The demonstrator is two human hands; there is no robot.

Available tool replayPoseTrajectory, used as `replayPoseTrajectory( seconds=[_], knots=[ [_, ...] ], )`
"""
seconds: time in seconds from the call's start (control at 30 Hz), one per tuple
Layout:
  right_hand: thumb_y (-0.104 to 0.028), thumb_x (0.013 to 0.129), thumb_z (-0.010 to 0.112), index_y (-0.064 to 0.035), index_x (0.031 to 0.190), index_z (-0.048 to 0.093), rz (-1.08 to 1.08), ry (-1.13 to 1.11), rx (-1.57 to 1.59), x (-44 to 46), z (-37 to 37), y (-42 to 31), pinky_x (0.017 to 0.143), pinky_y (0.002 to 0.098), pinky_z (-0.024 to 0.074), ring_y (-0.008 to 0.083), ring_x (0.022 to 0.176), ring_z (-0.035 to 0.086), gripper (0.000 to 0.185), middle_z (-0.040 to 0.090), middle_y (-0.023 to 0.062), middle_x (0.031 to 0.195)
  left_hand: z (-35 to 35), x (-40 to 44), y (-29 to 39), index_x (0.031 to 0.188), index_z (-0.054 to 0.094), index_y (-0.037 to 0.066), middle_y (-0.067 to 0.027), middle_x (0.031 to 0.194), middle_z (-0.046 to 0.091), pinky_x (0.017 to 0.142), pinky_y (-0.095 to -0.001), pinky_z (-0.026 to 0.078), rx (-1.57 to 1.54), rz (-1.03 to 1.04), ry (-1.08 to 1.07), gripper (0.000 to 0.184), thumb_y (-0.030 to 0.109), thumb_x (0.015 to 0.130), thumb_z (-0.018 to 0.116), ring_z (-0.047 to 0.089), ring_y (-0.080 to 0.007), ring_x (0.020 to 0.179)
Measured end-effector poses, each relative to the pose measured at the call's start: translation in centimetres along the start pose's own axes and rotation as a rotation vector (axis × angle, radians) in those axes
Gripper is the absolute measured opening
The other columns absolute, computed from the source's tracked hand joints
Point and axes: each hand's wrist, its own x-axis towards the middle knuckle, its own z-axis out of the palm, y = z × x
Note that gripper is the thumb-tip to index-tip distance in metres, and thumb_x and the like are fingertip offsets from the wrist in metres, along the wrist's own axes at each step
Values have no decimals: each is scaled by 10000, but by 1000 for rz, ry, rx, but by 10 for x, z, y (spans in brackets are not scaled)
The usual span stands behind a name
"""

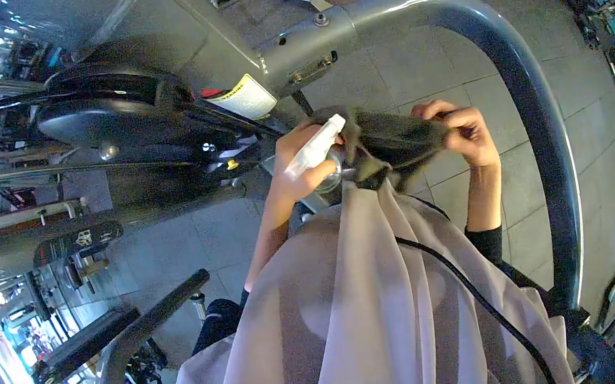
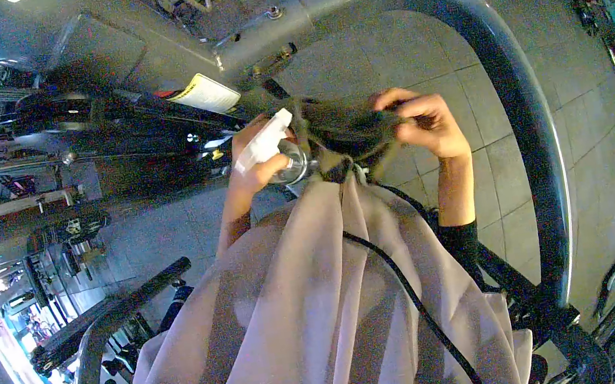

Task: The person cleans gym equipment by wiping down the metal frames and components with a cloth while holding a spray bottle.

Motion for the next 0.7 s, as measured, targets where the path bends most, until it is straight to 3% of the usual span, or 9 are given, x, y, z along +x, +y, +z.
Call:
replayPoseTrajectory(
  seconds=[0.07, 0.1, 0.13, 0.33, 0.4, 0.47, 0.53, 0.6, 0.7],
  knots=[
    [-343, 870, 585, -31, 1084, 602, -239, 558, 836, -11, 13, 33, 899, 436, 431, 281, 1000, 559, 379, 595, 148, 1106, 3, 6, 1, 937, 634, -5, -139, 1039, 638, 792, -316, 471, 3, 174, 26, 371, -23, 569, 586, 617, -214, 911],
    [-442, 927, 438, -21, 1204, 511, -294, 527, 1148, -5, 3, 29, 936, 460, 416, 303, 1053, 541, 509, 571, 138, 1152, 2, 6, -6, 940, 626, -25, -164, 1143, 590, 824, -319, 473, -60, 158, -1, 386, -63, 562, 559, 605, -214, 912],
    [-464, 949, 363, -16, 1209, 515, -24, 1156, 734, 13, 5, 10, 956, 466, 399, 327, 1092, 521, 540, 561, 140, 1180, 2, 7, -5, 940, 626, -25, -164, 1143, 590, 824, -319, 473, -57, 164, -1, 386, -63, 562, 559, 605, -214, 912],
    [-438, 921, 447, -11, 1340, 381, -402, 1010, 707, 22, 3, -23, 1044, 426, 309, 310, 1208, 437, 602, 420, 161, 1349, 8, -7, 1, 956, 604, -45, -144, 1172, 576, 767, -294, 486, -230, 98, 77, 399, -70, 563, 538, 603, -168, 842],
    [-428, 852, 562, -17, 1258, 461, -322, 975, -159, 32, -5, 1, 1067, 476, 227, 345, 1292, 329, 587, 367, 199, 1382, 4, -10, 0, 957, 605, -46, -136, 1159, 584, 758, -288, 487, -138, 121, 50, 400, -66, 563, 541, 604, -165, 831],
    [-400, 793, 637, -11, 1121, 514, -720, 801, -992, 70, -15, 3, 1045, 528, 219, 362, 1342, 236, 523, 317, 240, 1400, 5, -14, 4, 962, 579, -36, -197, 1161, 564, 725, -296, 495, -180, 28, 82, 422, -20, 542, 549, 630, -200, 812],
    [-463, 783, 623, -61, 1053, 550, -680, 690, -1152, 105, -8, 4, 988, 603, 227, 360, 1367, 174, 489, 300, 179, 1425, 4, -18, 1, 965, 581, -34, -194, 1158, 566, 726, -292, 495, -129, 58, 87, 422, -21, 545, 549, 630, -201, 815],
    [-486, 802, 574, -61, 1068, 555, -527, 497, -1191, 142, 6, 21, 981, 556, 269, 329, 1356, 226, 502, 357, 124, 1405, 2, -21, -2, 967, 582, -32, -191, 1155, 567, 727, -288, 495, -75, 92, 90, 421, -22, 547, 549, 630, -201, 819],
    [-432, 817, 534, -71, 1040, 583, -560, 694, -1250, 180, 17, 31, 930, 455, 332, 235, 1214, 437, 427, 552, 37, 1202, -1, -26, -11, 1016, 580, -28, -165, 1160, 568, 725, -292, 502, -30, 167, 87, 474, -51, 543, 554, 629, -200, 823]
  ],
)
